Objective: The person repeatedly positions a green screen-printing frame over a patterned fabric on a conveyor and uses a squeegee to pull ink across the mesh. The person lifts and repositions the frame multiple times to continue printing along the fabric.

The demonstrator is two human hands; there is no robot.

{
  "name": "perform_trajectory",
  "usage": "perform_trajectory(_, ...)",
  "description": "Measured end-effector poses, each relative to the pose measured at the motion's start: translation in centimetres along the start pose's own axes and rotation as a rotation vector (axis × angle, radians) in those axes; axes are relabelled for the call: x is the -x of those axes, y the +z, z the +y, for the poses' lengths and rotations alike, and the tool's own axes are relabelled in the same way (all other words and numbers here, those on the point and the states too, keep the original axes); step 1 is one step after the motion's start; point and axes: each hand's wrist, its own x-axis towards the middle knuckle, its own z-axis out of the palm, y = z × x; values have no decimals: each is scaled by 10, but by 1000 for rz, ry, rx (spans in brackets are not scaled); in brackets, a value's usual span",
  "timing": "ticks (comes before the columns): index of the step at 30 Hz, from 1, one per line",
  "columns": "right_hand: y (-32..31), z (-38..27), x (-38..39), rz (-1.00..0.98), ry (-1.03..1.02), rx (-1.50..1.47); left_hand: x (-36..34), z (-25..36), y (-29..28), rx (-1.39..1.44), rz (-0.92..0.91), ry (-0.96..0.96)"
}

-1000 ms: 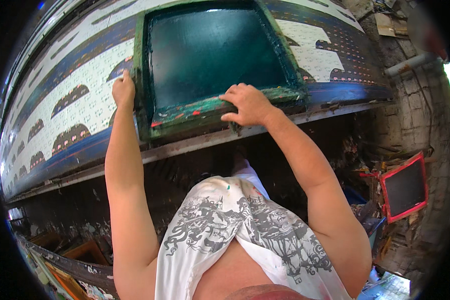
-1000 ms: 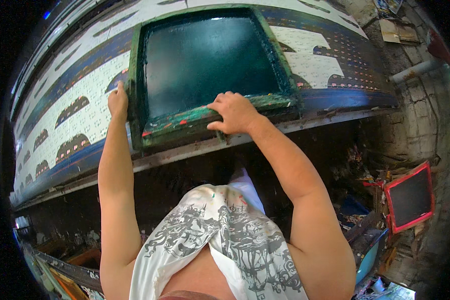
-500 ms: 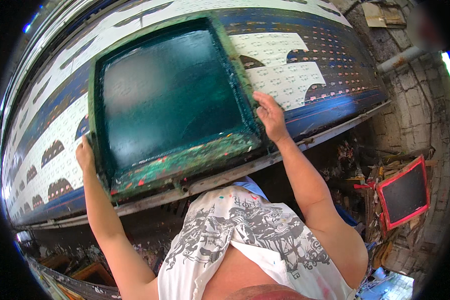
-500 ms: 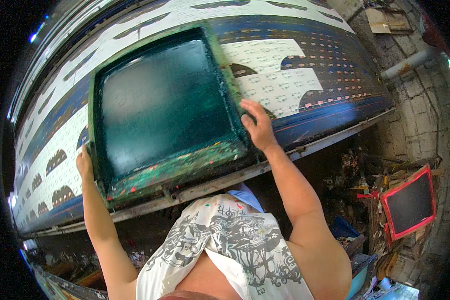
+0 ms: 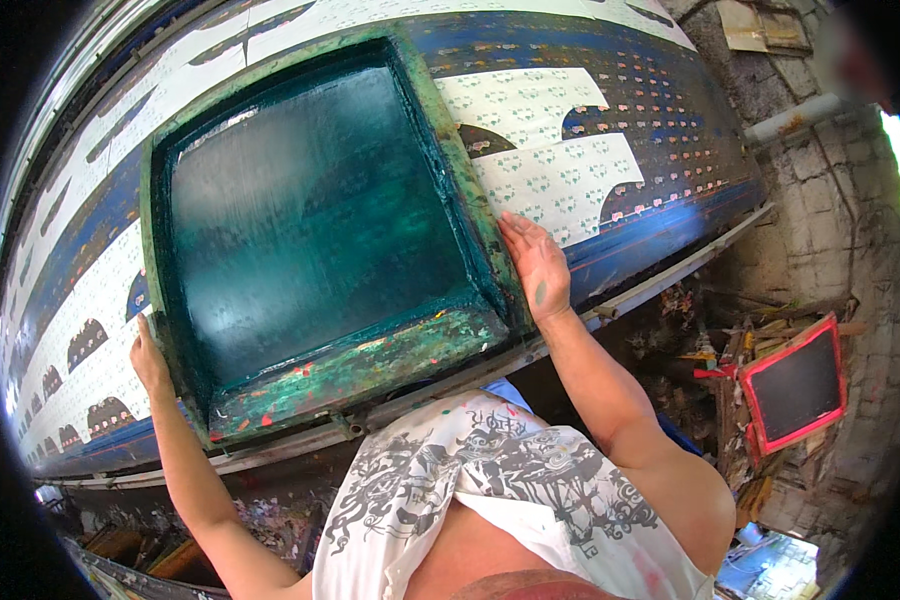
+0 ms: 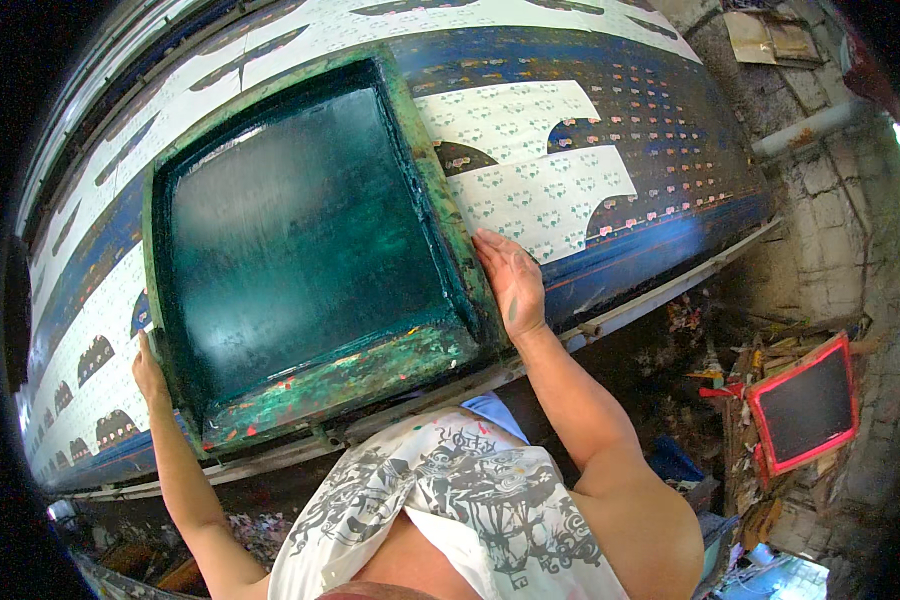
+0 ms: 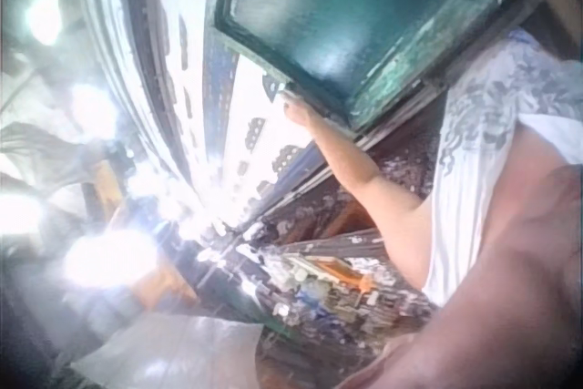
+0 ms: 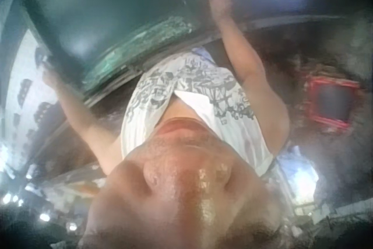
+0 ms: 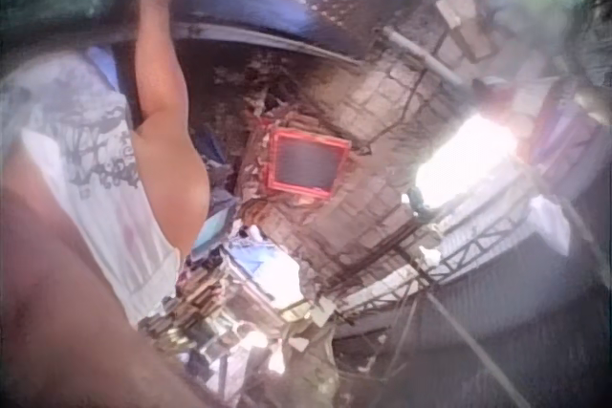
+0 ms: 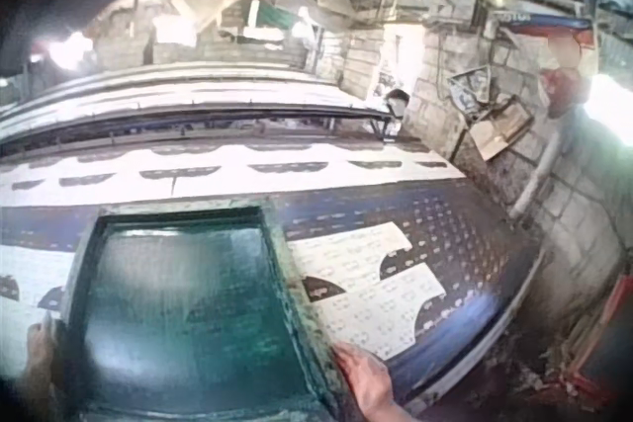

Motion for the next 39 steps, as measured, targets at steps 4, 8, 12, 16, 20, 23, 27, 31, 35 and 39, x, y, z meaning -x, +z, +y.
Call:
perform_trajectory(4, 14, -23, -2, 5, 64, -61, 4, -8, 1, 154, -49, -43)
perform_trajectory(8, 30, -46, -2, -46, 98, -19, 5, 1, -1, 190, -79, -54)
perform_trajectory(12, 45, -59, -5, -123, 48, -90, -2, -2, -10, 175, -167, -80)
perform_trajectory(16, 50, -70, -12, -180, 26, -118, 4, 19, -19, 258, -160, -165)
perform_trajectory(20, 26, -116, -27, -133, 67, -91, 41, 75, -12, 527, -327, -227)
perform_trajectory(23, -23, -151, -47, -156, 42, 25, 73, 121, 0, 618, -412, -255)
perform_trajectory(27, -113, -212, -87, -243, 8, 213, 117, 191, 52, 705, -360, -223)
perform_trajectory(31, -228, -261, -135, -261, -19, 378, 161, 255, 126, 762, -343, -219)
perform_trajectory(35, -350, -292, -170, -254, 13, 392, 211, 283, 206, 785, -423, -145)
perform_trajectory(39, -467, -295, -192, -145, 26, 345, 335, 399, 313, 859, -270, -236)
